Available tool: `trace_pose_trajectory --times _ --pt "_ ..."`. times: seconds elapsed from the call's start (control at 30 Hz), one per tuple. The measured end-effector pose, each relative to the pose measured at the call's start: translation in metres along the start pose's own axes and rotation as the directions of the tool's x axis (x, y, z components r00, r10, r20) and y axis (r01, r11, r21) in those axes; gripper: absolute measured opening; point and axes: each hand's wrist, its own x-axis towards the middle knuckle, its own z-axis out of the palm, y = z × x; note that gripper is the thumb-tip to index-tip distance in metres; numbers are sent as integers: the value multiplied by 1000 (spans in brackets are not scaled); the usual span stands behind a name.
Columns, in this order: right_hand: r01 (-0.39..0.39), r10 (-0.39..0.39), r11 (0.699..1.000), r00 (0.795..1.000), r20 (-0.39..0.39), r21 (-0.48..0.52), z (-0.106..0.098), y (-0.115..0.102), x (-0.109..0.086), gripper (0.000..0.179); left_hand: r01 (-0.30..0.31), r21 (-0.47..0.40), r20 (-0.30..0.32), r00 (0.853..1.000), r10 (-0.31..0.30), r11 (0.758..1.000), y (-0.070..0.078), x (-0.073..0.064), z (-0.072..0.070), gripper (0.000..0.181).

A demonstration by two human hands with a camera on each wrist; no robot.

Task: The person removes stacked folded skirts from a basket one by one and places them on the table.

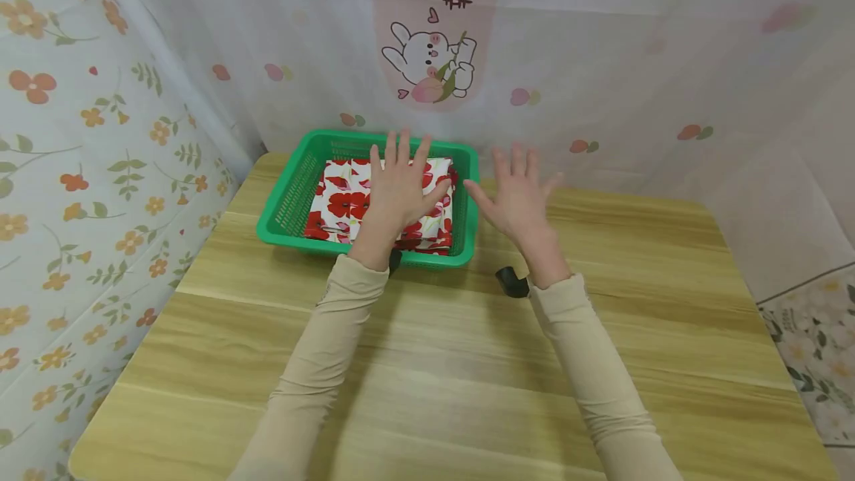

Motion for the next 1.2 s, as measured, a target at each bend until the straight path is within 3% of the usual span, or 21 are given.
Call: trace_pose_trajectory --times 0.27,0.53,0.8,1.0,1.1,1.2 --pt "60 -63 993 998 29 106 11 -17 7 77 52 -32 19 999 -51 998 -24 -2 3 79" --pt "90 -109 929 993 34 360 25 -30 12 74 119 -87 65 991 -113 989 -53 -6 4 76" --pt "82 -121 908 990 71 411 42 -36 23 69 200 -178 130 975 -179 964 -88 -8 8 73" --pt "27 -99 910 983 152 414 49 -39 29 71 283 -237 202 950 -238 930 -108 -8 10 73" --pt "-3 -87 908 977 194 420 52 -41 33 70 342 -295 272 925 -265 892 -115 -8 10 72" --pt "-34 -75 902 970 232 431 52 -44 37 70 420 -350 358 886 -294 837 -120 -8 7 71"
